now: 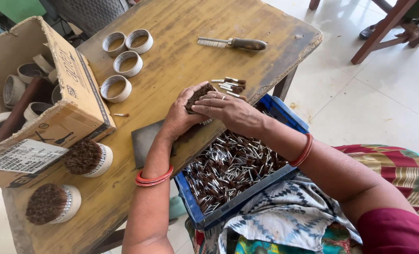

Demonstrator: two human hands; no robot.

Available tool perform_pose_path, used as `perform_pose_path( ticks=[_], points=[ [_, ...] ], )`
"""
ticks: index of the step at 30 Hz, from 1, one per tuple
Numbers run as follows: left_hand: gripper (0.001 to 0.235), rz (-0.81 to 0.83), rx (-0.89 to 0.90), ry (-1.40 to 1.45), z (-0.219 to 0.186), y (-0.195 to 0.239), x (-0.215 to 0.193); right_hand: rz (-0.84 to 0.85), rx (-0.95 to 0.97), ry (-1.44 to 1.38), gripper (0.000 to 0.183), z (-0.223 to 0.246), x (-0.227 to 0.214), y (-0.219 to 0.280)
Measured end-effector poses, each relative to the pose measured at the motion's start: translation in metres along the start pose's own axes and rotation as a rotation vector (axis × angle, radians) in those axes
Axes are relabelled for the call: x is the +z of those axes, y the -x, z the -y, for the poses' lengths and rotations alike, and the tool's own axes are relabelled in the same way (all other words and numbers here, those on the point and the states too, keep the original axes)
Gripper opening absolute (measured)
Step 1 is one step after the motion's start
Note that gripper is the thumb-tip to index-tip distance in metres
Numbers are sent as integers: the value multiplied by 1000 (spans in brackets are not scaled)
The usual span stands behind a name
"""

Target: The person sits at a workbench assembling round brushes. They pick metal-handled brush components from a blue bin, insert them one at a time into the holes of a perforated round base, and press them in by hand, occasionally turning the base to reach empty holes and setting finished bases aside.

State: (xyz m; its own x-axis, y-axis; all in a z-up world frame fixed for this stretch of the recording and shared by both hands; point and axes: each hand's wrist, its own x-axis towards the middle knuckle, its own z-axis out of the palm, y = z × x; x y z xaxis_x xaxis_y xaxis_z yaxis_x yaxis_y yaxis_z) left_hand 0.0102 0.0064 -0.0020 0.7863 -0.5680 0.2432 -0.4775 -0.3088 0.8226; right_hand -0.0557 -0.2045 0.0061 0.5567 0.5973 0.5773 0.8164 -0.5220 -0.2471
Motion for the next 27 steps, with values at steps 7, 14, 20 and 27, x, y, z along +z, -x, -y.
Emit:
perform_pose_path(
  ticks=[7,14,20,27],
  points=[
    [85,-121,3,9,0,4,1,-113,476,72,23,-29,-32,17],
    [86,-181,37,-74,5,4,3,127,478,339,13,-46,-2,24],
    [86,-181,47,-83,6,1,5,202,522,433,24,-41,-14,-7],
    [87,-172,55,-86,9,2,4,172,421,432,11,-53,0,-4]
  ],
)
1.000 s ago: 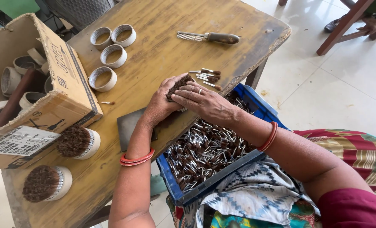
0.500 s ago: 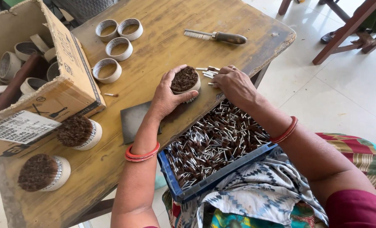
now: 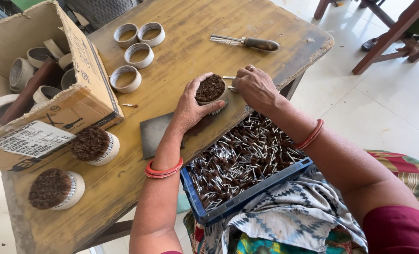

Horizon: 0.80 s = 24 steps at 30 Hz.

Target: The person sits at a workbench assembling round brushes. They pick metal-handled brush components from a blue bin, insert them one at a time into the holes of a perforated round base, and press them in by hand, occasionally turning the base to reach empty holes and setting finished bases aside.

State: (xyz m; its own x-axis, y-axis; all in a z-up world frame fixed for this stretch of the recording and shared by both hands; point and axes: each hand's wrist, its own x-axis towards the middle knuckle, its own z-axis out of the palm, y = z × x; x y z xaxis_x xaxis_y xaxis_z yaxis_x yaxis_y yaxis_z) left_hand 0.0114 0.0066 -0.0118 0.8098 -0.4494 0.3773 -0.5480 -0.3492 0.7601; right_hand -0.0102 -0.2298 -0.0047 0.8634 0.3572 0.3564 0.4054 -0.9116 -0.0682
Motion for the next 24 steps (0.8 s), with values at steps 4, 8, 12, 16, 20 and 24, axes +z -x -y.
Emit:
perform_pose_path(
  ticks=[4,8,12,16,20,24],
  points=[
    [85,8,13,-15,1,0,0,21,-152,211,12,13,-8,13],
    [86,-13,18,-13,3,0,1,-58,-307,314,11,22,-28,24],
    [87,-15,36,1,7,1,2,37,-118,-71,11,9,-20,28],
    [87,-4,32,0,5,1,0,-52,-216,-23,10,-1,3,28],
    [86,0,30,14,4,1,0,140,-208,245,14,16,-13,26],
    [87,3,20,8,2,1,0,58,-181,-6,12,-10,21,22]
  ],
)
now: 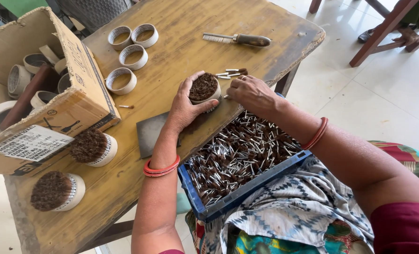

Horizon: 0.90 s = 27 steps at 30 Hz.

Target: The person sits at a workbench assembling round brushes. They pick metal-handled brush components from a blue bin, insert them one at a time into the holes of a perforated round base, and press them in by hand, occasionally turning the base to reach empty holes and setting finished bases aside.

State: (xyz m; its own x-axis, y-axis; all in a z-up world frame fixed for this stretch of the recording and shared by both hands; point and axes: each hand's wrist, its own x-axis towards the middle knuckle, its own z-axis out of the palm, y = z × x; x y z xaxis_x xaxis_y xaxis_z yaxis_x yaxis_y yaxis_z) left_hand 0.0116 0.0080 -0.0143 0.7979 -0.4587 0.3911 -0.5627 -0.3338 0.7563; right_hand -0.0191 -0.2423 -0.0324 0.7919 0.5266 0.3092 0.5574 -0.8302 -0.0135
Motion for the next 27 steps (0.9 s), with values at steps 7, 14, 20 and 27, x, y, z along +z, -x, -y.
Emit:
perform_pose_path(
  ticks=[7,14,20,27],
  points=[
    [89,-10,37,-18,-2,0,0,-184,-128,83,20,7,-32,1],
    [97,-2,114,-79,-17,3,2,-88,-92,-398,18,22,-62,4],
    [100,6,134,-74,-23,5,1,-183,-103,-331,25,43,-57,1],
    [100,-6,50,-84,-20,5,3,-28,-295,18,13,61,-63,-8]
  ],
)
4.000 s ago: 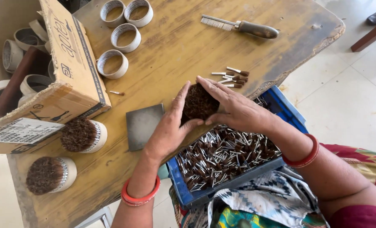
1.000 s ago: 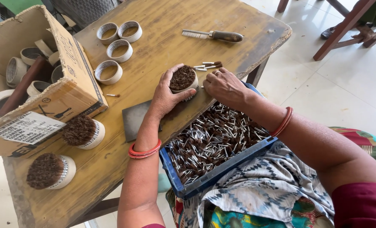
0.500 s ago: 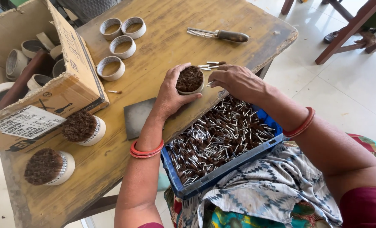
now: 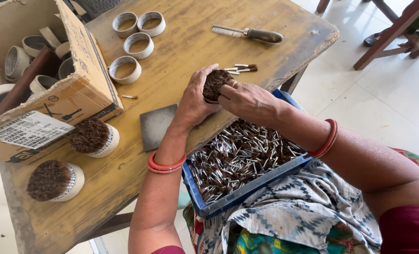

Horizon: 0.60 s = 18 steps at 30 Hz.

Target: The person sits at a workbench assembling round brushes. They pick metal-handled brush components from a blue bin, insert them one at a time into the holes of a perforated round base, and press them in by hand, occasionally turning the base to reach empty holes and setting finished bases aside.

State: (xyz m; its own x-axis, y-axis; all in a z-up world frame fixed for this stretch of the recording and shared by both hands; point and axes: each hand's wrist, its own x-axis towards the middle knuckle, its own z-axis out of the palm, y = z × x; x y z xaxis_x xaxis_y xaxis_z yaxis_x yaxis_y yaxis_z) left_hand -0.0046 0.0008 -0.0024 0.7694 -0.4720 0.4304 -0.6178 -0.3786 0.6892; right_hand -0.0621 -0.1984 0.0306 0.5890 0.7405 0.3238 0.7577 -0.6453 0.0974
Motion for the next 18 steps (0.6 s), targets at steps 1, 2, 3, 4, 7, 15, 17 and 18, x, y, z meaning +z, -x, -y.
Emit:
perform_pose_path(
  ticks=[1,2,3,4,7,15,17,18],
  points=[
    [100,-1,2,-1,0,0,0,-1,0,2,13,-3,5,-2],
    [99,-3,8,-3,-1,-1,0,26,52,2,11,-5,10,-4],
    [99,-4,12,-6,-1,-1,0,53,104,1,8,-7,15,-5],
    [99,-4,13,-7,1,1,1,52,104,2,8,-5,6,-7],
    [104,-42,124,13,0,1,1,-23,165,-210,18,-1,-10,-12],
    [111,-4,71,11,6,0,4,-29,179,-420,16,-16,3,-24],
    [112,4,39,31,0,0,2,-5,215,-398,13,-19,6,-23],
    [113,15,11,51,-3,0,1,15,253,-375,16,-22,6,-23]
  ],
)
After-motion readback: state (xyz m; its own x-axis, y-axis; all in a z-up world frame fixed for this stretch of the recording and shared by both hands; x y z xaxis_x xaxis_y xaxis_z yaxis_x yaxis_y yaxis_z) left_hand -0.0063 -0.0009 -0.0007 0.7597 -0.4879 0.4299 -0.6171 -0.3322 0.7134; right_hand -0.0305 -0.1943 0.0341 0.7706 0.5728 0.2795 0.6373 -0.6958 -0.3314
